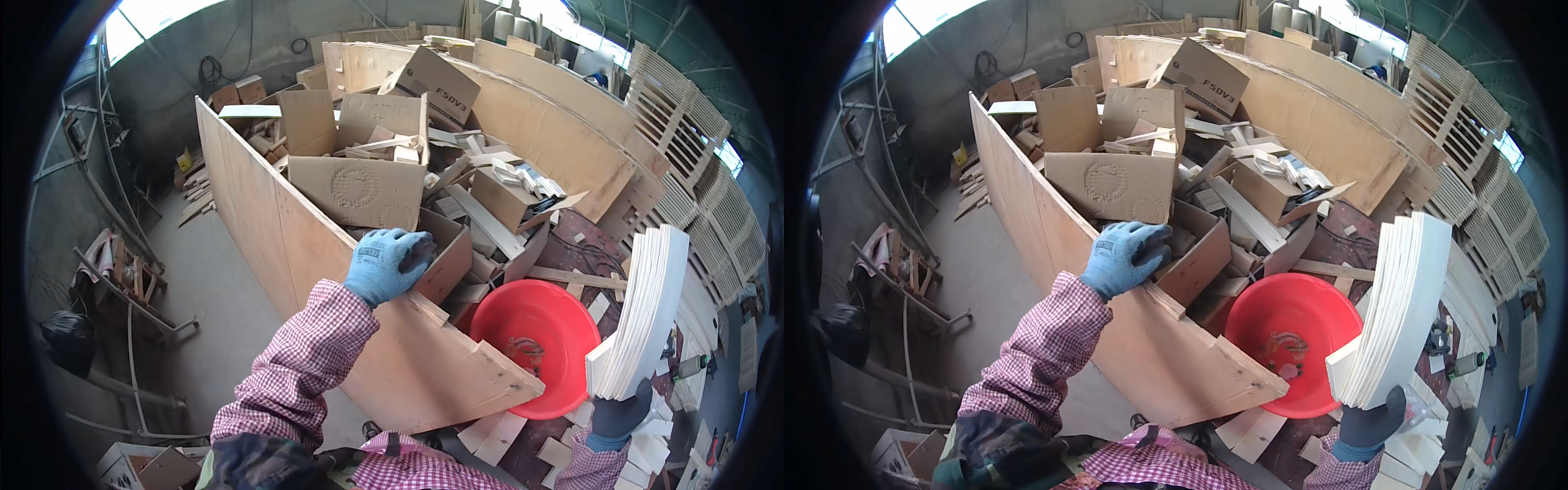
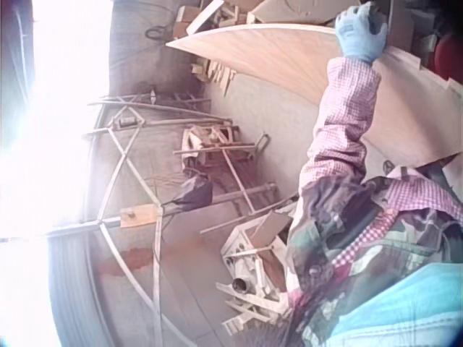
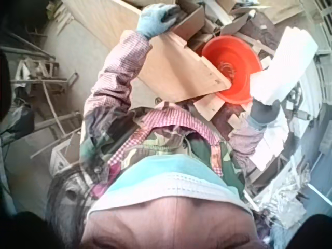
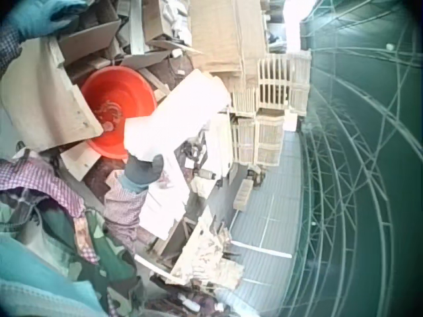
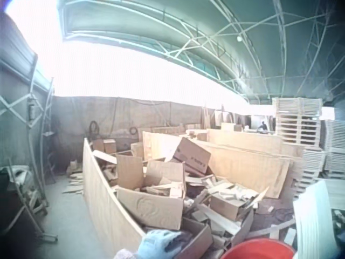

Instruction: The person arranges thin wooden slats on a workbench and uses a red pneumatic nail gun to fasten them together. They repeatedly pick up slats, align them, and nail them in place, occasionally moving to retrieve more pieces from nearby stacks or boxes.

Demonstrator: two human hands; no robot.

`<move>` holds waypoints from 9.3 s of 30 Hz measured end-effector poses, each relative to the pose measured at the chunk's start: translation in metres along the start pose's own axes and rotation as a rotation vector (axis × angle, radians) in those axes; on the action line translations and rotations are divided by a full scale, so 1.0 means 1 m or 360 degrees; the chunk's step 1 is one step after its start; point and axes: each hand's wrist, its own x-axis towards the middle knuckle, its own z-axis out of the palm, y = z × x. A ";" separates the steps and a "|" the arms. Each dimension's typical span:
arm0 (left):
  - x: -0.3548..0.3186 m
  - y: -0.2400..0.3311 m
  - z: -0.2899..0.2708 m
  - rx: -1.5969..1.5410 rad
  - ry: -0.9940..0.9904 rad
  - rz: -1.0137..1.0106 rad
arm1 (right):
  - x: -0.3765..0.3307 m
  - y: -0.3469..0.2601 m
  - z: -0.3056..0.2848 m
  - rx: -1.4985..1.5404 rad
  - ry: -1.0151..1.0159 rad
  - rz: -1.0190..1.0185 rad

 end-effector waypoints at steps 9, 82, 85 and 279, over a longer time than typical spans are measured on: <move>0.065 -0.141 -0.026 0.0784 0.0168 -0.0576 | 0.085 0.044 0.272 0.0054 -0.1120 0.0488; 0.063 -0.155 -0.033 0.0214 -0.0271 -0.0969 | 0.292 0.303 0.293 -0.2112 -0.0979 -0.1206; 0.063 -0.149 -0.034 0.0200 -0.0210 -0.0982 | 0.294 0.302 0.299 -0.2102 -0.1068 -0.1130; -0.050 1.305 1.103 -0.0641 -0.1693 -0.0693 | 0.192 -0.504 -1.558 -0.0303 0.2477 0.1521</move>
